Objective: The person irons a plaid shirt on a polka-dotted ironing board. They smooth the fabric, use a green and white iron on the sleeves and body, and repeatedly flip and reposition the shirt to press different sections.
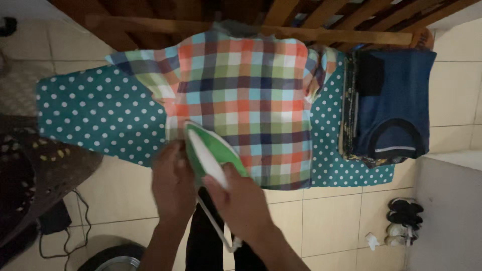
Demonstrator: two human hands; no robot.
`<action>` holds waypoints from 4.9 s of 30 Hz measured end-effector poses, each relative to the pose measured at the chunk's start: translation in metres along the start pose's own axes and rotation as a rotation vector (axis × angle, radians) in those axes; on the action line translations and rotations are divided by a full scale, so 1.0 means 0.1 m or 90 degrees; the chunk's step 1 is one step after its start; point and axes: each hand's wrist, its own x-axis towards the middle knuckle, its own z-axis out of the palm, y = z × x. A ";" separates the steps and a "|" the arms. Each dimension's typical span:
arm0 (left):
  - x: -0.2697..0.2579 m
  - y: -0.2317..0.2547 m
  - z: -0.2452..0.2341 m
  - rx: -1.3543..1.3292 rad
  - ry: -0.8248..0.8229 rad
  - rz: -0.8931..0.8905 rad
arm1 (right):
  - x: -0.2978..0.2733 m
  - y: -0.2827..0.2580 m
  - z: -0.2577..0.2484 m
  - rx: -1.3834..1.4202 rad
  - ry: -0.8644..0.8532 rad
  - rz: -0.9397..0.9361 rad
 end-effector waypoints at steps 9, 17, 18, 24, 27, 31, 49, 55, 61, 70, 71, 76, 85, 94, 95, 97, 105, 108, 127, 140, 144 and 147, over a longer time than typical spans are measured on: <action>0.26 -0.01 0.41 0.333 -0.041 0.205 | -0.22 0.68 -0.41 0.143 0.061 0.028; 0.10 0.16 0.26 0.232 -0.040 -0.005 | -0.28 1.27 -0.27 0.497 0.117 0.113; 0.09 0.19 0.23 0.209 -0.031 0.017 | -0.27 1.29 -0.34 0.492 0.145 0.113; 0.12 0.18 0.07 0.018 0.050 -0.272 | -0.08 1.32 -0.81 0.443 0.235 0.110; 0.10 0.09 0.00 -0.031 0.088 -0.138 | -0.05 1.37 -0.85 0.443 0.256 0.048; 0.27 0.01 0.06 -0.223 0.040 -0.086 | 0.01 1.36 -0.68 0.343 0.250 -0.068; -0.19 -0.20 -0.21 0.084 0.058 -0.139 | 0.00 1.05 -0.71 0.191 0.120 0.106; 0.41 -0.02 0.07 0.094 0.028 0.250 | 0.06 0.86 -0.47 0.170 0.079 -0.012; 0.74 -0.06 0.13 0.279 0.025 0.297 | 0.19 0.88 -0.56 0.056 0.152 -0.149; 0.69 -0.30 0.02 0.390 0.055 0.245 | 0.06 1.12 -0.92 0.240 0.216 0.122; 0.68 -0.30 0.04 0.398 0.062 0.235 | 0.05 1.14 -0.89 0.254 0.230 0.110; 0.70 -0.19 0.07 0.411 0.104 0.252 | 0.01 1.25 -0.86 0.318 0.219 0.098; 0.45 -0.23 0.05 0.192 0.109 0.170 | 0.02 0.68 -0.56 0.107 -0.041 -0.006; 0.32 -0.41 0.04 0.216 0.126 0.180 | 0.77 -0.22 -0.43 -0.153 0.049 -0.098; 0.32 -0.40 0.04 0.216 0.141 0.191 | 0.88 -0.25 -0.53 -0.093 0.069 -0.087; 0.32 -0.36 0.04 0.214 0.170 0.212 | 1.11 -0.25 -0.80 -0.020 0.111 -0.058; 0.33 -0.37 0.03 0.206 0.142 0.173 | 0.77 0.47 -0.86 0.097 0.201 -0.052; 0.35 -0.40 0.03 0.254 0.128 0.152 | 0.33 0.73 -0.68 0.165 0.186 -0.030; 1.26 -0.08 0.40 0.098 0.249 0.047 | 0.41 1.02 -0.91 0.062 0.230 -0.094; 1.09 -0.13 0.35 0.149 0.225 0.187 | -0.28 1.09 -0.35 0.069 0.047 0.135; 1.09 -0.10 0.35 0.149 0.202 0.167 | -0.20 1.35 -0.66 0.085 0.191 0.134; 1.06 -0.11 0.34 0.134 0.211 0.162 | -0.16 1.39 -0.77 0.109 0.237 0.059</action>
